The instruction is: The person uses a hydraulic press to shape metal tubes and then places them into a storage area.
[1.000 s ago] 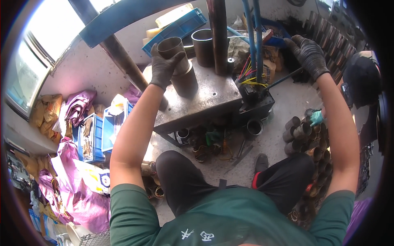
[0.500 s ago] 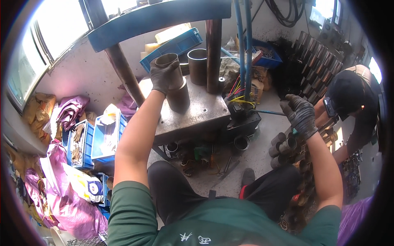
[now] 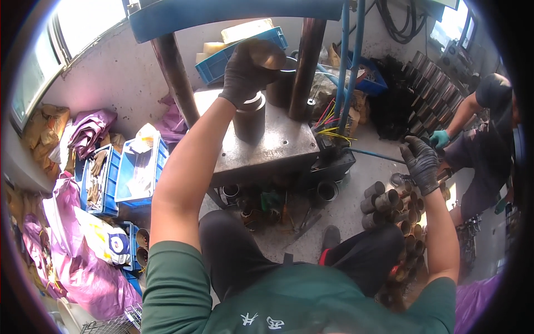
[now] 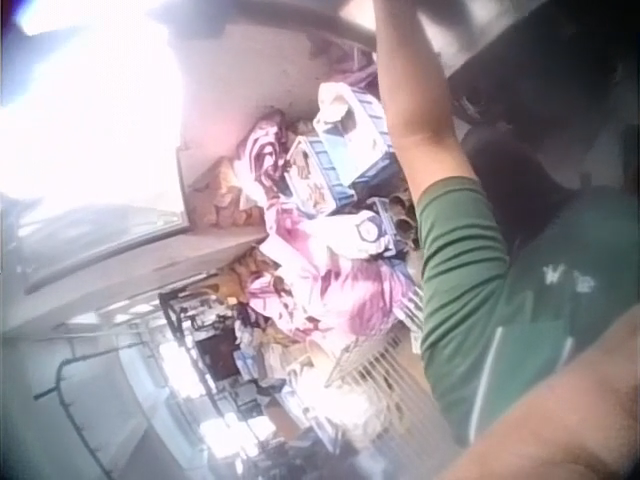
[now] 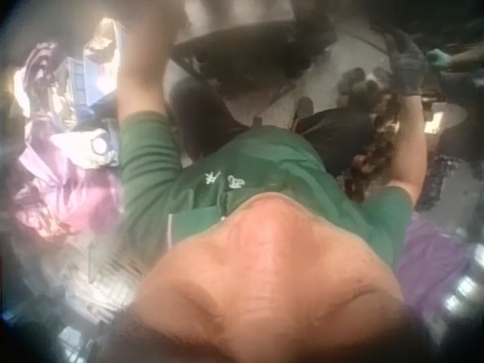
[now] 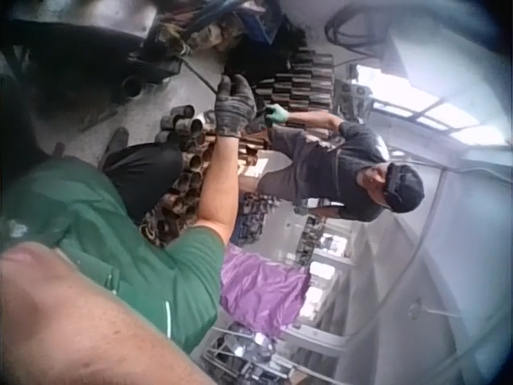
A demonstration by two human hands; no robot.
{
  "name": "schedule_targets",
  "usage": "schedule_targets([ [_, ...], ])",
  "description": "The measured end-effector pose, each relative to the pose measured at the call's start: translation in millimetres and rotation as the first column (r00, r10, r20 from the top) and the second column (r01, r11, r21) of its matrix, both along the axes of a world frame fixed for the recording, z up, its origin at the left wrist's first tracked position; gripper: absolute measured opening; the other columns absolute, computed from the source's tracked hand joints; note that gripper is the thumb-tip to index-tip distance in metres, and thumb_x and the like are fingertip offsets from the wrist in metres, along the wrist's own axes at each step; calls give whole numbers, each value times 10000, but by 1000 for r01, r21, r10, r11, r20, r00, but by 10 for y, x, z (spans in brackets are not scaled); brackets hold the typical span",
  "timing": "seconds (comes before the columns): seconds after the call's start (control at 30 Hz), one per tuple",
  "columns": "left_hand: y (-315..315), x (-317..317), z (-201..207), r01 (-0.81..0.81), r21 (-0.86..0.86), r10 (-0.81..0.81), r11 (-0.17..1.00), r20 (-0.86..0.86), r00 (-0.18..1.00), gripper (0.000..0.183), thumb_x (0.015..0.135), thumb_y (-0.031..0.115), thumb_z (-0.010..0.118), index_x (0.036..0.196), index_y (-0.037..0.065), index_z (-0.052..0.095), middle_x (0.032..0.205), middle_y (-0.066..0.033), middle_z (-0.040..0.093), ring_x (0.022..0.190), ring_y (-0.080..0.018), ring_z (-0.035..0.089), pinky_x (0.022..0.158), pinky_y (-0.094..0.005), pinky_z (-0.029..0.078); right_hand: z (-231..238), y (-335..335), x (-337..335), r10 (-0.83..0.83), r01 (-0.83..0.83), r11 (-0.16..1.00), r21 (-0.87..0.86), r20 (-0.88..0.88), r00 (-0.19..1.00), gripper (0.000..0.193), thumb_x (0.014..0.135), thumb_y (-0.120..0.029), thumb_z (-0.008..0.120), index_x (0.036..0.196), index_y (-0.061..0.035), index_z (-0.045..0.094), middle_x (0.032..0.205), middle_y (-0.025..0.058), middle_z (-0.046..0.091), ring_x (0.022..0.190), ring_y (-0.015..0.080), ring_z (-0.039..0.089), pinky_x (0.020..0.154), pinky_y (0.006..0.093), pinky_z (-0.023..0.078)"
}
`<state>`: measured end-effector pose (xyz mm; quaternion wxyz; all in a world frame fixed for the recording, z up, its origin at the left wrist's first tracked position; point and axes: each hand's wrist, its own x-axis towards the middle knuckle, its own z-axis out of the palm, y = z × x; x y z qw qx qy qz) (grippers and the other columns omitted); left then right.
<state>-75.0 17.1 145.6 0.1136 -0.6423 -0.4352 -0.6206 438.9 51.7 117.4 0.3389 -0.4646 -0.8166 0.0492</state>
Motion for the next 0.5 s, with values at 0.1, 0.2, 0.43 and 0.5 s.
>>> schedule_targets([
  [0.1, -116, 260, 86, 163, 63, -169, 985, 102, 980, 679, 742, 101, 911, 1278, 60, 497, 1132, -85, 692, 1054, -189, 681, 946, -342, 571, -45, -138, 14, 46, -47, 998, -30, -57, 997, 347, 927, -227, 764, 1193, -11, 706, 898, 138, 746, 801, 188, 716, 757, 330, 570],
  [0.2, -315, 339, -96, 585, 119, -514, 802, 637, 575, 605, 890, 415, 775, 1319, 75, 517, 1172, -115, 670, 1065, -250, 675, 953, -416, 566, -34, -419, -94, 16, -17, 1000, 21, 43, 999, 339, 897, -196, 762, 1177, -11, 706, 958, 150, 742, 899, 271, 727, 853, 397, 562],
  [0.43, -1033, 951, -1436, 476, 502, -213, 722, 816, -537, 894, 902, 807, 462, 1473, 118, 462, 1390, -156, 573, 1285, -348, 569, 1121, -508, 481, 97, -1124, -780, 373, -451, 835, 315, 278, 885, 404, 785, -63, 732, 1182, -63, 654, 1151, 136, 695, 1139, 373, 667, 1047, 544, 453],
  [0.5, -1038, 938, -1574, 493, 470, -161, 732, 823, -545, 923, 887, 821, 473, 1482, 116, 451, 1396, -160, 568, 1285, -345, 569, 1116, -508, 486, -61, -1066, -1066, 546, -580, 773, 258, 196, 815, 402, 817, -47, 726, 1212, -50, 652, 1144, 146, 697, 1088, 358, 682, 912, 453, 540],
])
